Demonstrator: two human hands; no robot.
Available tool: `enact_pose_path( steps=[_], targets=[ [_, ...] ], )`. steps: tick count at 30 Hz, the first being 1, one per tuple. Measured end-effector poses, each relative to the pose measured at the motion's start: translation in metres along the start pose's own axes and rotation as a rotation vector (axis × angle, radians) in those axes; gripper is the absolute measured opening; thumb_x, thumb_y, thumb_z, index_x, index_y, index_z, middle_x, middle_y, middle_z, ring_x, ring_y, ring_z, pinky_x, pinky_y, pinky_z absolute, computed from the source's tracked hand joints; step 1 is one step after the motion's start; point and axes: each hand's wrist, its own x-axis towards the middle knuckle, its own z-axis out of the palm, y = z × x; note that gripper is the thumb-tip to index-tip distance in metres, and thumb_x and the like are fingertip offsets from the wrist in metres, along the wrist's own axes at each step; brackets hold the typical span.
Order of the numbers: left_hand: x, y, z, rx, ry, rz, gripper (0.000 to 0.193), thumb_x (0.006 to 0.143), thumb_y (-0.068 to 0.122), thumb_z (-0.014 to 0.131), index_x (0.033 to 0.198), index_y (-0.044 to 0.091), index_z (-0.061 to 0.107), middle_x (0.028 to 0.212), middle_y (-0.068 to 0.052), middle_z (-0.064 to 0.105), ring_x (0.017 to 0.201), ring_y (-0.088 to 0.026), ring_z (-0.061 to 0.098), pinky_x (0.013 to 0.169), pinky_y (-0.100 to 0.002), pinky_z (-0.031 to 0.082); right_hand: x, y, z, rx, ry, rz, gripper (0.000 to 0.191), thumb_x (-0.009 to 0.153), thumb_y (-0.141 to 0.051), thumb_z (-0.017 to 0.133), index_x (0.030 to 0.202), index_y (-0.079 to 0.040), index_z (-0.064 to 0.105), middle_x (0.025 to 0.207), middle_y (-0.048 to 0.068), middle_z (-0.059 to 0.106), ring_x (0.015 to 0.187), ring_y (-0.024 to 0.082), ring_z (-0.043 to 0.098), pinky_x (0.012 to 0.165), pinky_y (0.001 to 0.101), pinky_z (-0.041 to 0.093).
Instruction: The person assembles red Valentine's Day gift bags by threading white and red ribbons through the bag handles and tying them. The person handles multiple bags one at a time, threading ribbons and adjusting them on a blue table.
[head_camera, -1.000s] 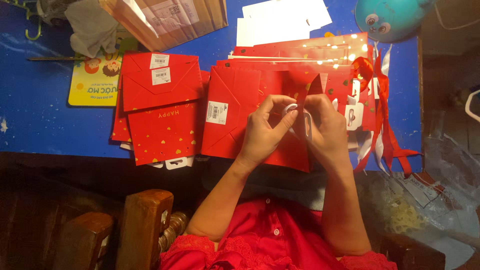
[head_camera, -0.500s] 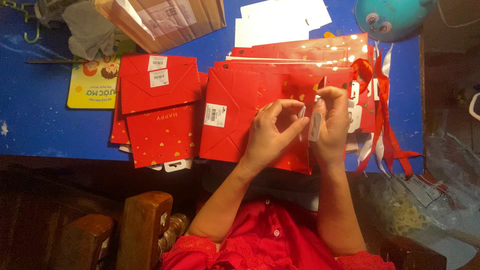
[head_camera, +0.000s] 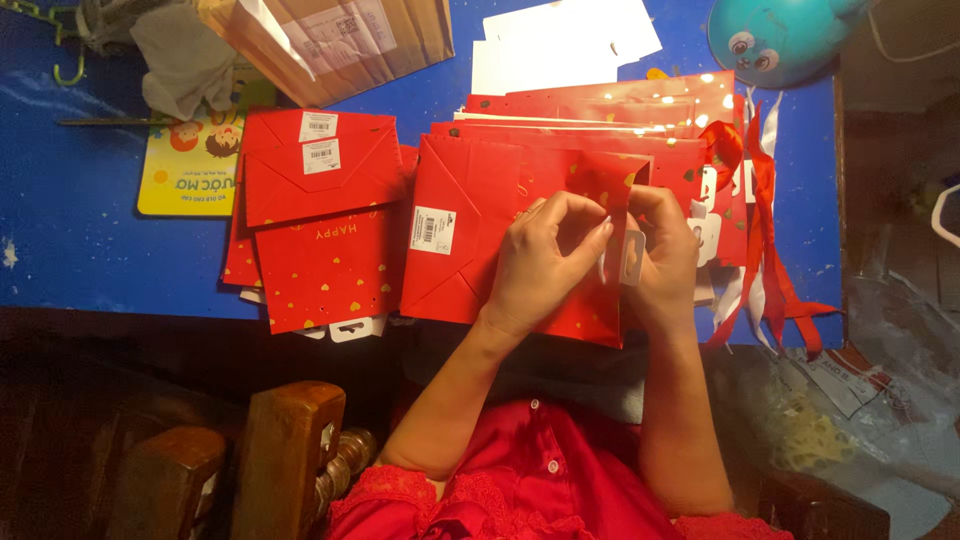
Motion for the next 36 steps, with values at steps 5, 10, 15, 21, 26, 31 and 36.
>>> enact_pose_path(
  steps=[5,10,15,21,26,31,36],
  targets=[
    [0.001,-0.004,0.002,0.12,-0.032,0.045,0.012,0.091,0.018,0.075,0.091,0.007,0.068,0.088,-0.007,0.072,0.087,-0.026,0.07,0.084,-0.038,0.053,-0.002,0.003,-0.002,0.109,0.027,0.116,0.012,0.11,-0.013,0.058,0.111,-0.001,0.059,0.092,-0.001,0.063,0.074,0.001,0.055,0.062,0.0206,0.047],
    [0.002,-0.006,-0.007,-0.069,-0.058,-0.069,0.012,0.089,0.016,0.074,0.09,0.006,0.068,0.088,-0.006,0.071,0.084,-0.019,0.07,0.079,-0.033,0.056,-0.003,0.01,0.0,0.095,-0.007,0.128,0.015,0.11,-0.015,0.059,0.109,0.0,0.061,0.084,-0.003,0.059,0.072,0.001,0.052,0.06,0.0205,0.043],
    [-0.005,-0.007,-0.013,-0.208,-0.023,-0.046,0.01,0.092,0.012,0.073,0.094,0.004,0.067,0.093,-0.006,0.07,0.09,-0.015,0.068,0.085,-0.031,0.055,-0.01,0.017,-0.003,0.196,-0.047,0.169,0.014,0.106,-0.014,0.061,0.106,0.0,0.065,0.078,-0.003,0.062,0.066,0.002,0.054,0.057,0.0205,0.043],
    [-0.012,-0.011,-0.01,-0.332,-0.033,-0.036,0.008,0.094,0.01,0.07,0.096,0.004,0.065,0.105,-0.007,0.072,0.096,-0.014,0.069,0.089,-0.031,0.058,-0.007,0.02,-0.009,0.195,0.005,0.114,0.009,0.105,-0.008,0.067,0.107,0.001,0.067,0.092,-0.001,0.066,0.084,0.003,0.059,0.074,0.0213,0.048],
    [-0.014,-0.016,-0.006,-0.313,-0.036,-0.019,0.007,0.093,0.009,0.068,0.094,0.003,0.064,0.107,-0.009,0.073,0.097,-0.015,0.069,0.091,-0.032,0.058,-0.005,0.019,-0.005,0.207,0.075,0.092,0.015,0.102,-0.006,0.065,0.117,-0.003,0.065,0.097,-0.002,0.069,0.089,0.003,0.062,0.077,0.0201,0.049],
    [-0.011,-0.017,-0.01,-0.342,-0.058,-0.03,0.009,0.094,0.01,0.067,0.095,0.003,0.062,0.105,-0.007,0.073,0.095,-0.014,0.07,0.089,-0.031,0.059,-0.004,0.023,-0.004,0.092,0.045,0.067,0.005,0.105,-0.004,0.066,0.105,0.001,0.066,0.094,-0.002,0.061,0.086,0.003,0.054,0.075,0.021,0.044],
    [-0.003,-0.001,-0.007,-0.207,-0.039,-0.091,0.023,0.092,0.018,0.077,0.106,0.006,0.063,0.097,-0.006,0.073,0.092,-0.016,0.073,0.083,-0.031,0.059,-0.003,0.022,-0.003,0.151,0.021,0.075,0.003,0.104,-0.004,0.065,0.104,0.0,0.066,0.093,-0.004,0.063,0.086,0.003,0.057,0.075,0.0201,0.046]
  ],
)
